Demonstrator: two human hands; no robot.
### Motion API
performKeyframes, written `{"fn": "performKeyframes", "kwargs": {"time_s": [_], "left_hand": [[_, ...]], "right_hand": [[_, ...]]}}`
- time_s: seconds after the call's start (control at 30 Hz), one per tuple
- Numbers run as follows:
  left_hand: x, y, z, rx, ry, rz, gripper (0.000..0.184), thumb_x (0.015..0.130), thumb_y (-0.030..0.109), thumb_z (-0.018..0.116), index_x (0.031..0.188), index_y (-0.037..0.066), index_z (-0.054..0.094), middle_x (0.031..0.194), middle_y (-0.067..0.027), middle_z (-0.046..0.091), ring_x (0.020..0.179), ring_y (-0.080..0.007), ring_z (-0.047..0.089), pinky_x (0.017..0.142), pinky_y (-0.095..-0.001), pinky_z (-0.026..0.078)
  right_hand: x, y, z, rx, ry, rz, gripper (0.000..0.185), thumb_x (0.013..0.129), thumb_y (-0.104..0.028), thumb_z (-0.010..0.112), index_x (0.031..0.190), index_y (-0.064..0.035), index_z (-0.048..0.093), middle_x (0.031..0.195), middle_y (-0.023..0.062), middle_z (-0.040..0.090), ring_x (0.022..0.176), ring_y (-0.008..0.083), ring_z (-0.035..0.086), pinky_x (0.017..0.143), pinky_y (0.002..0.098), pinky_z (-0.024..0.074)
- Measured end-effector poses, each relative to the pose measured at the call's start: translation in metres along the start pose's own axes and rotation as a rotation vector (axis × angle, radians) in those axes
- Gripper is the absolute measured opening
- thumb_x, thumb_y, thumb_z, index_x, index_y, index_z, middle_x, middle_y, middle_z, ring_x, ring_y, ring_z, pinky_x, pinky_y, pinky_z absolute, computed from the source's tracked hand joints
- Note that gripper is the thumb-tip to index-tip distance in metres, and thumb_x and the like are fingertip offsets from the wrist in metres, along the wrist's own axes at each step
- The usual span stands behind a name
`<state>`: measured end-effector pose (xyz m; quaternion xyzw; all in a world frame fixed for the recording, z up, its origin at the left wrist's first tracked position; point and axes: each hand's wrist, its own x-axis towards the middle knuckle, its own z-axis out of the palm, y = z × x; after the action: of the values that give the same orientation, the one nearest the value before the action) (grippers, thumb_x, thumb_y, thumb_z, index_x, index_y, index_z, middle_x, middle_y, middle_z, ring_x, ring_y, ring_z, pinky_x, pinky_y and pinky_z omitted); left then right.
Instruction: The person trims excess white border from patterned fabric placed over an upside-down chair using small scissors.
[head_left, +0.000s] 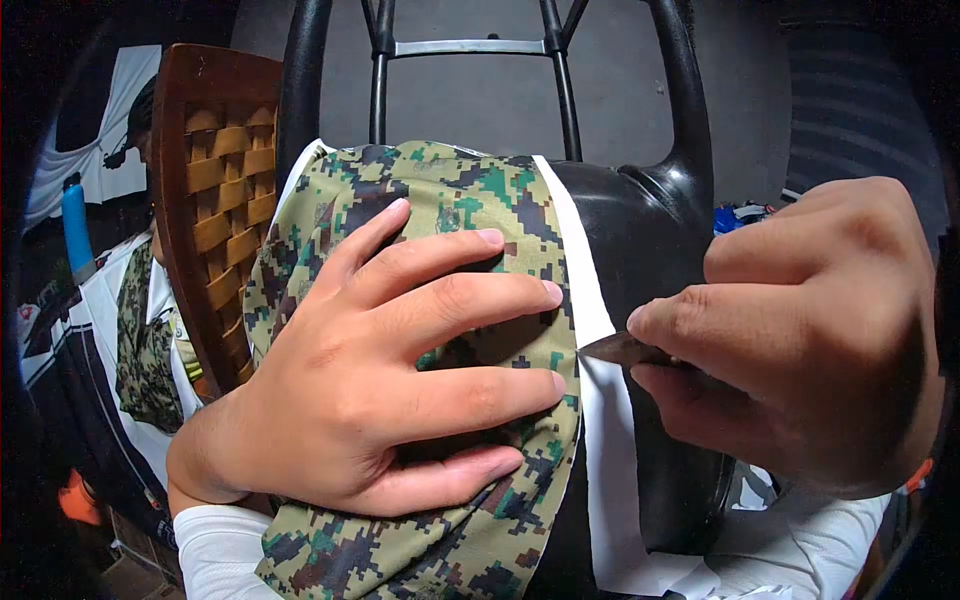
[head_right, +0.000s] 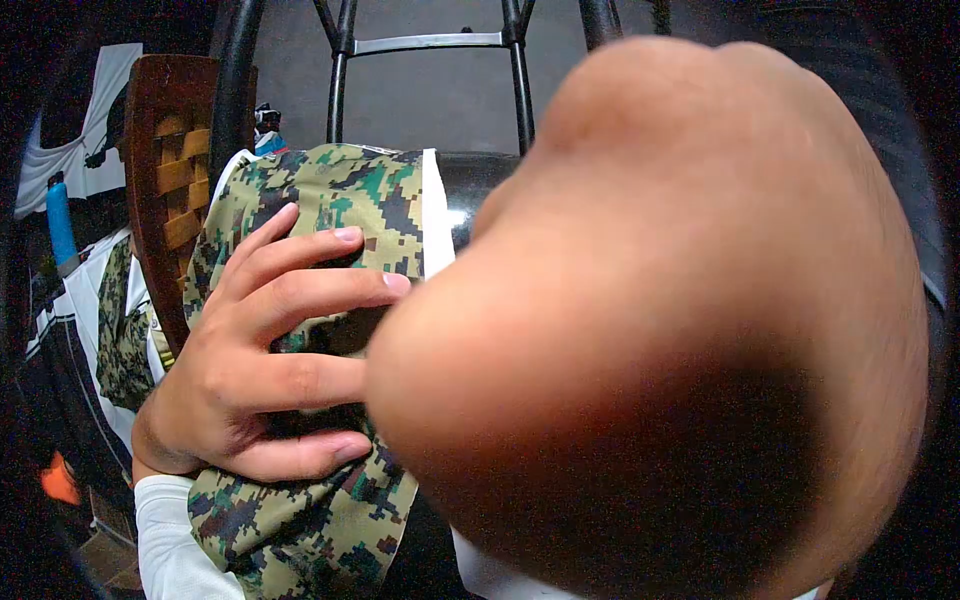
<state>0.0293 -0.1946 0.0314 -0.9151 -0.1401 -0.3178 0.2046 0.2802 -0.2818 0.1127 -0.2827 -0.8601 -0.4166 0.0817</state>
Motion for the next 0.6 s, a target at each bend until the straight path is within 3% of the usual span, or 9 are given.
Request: {"fn": "performKeyframes", "kwargs": {"time_s": [0.47,0.5,0.6], "left_hand": [[0.001,-0.007,0.001,0.019,-0.011,0.028,0.037,0.077,0.036,0.084,0.113,0.026,0.085,0.146,-0.0109,0.067,0.144,-0.0387,0.051,0.129,-0.0648,0.022],[-0.028,0.020,-0.001,0.003,0.004,0.055,0.036,0.077,0.036,0.084,0.112,0.026,0.085,0.146,-0.0110,0.067,0.144,-0.0387,0.051,0.129,-0.0648,0.022],[-0.028,0.021,-0.002,0.004,0.007,0.056,0.035,0.076,0.036,0.085,0.110,0.025,0.086,0.145,-0.0114,0.067,0.144,-0.0390,0.052,0.128,-0.0650,0.022]], "right_hand": [[0.000,0.004,-0.003,0.069,-0.054,0.062,0.020,0.065,-0.006,0.088,0.081,-0.0049,0.078,0.063,0.0013,0.062,0.039,0.0124,0.038,0.040,0.0280,0.0320],[-0.012,-0.041,-0.018,0.037,-0.076,0.071,0.020,0.065,-0.006,0.088,0.082,-0.0050,0.078,0.063,0.0014,0.062,0.039,0.0123,0.038,0.040,0.0278,0.0320],[-0.013,-0.042,-0.021,-0.001,-0.087,0.032,0.019,0.066,-0.006,0.088,0.083,-0.0053,0.078,0.063,0.0016,0.062,0.039,0.0121,0.038,0.040,0.0272,0.0317]]}}
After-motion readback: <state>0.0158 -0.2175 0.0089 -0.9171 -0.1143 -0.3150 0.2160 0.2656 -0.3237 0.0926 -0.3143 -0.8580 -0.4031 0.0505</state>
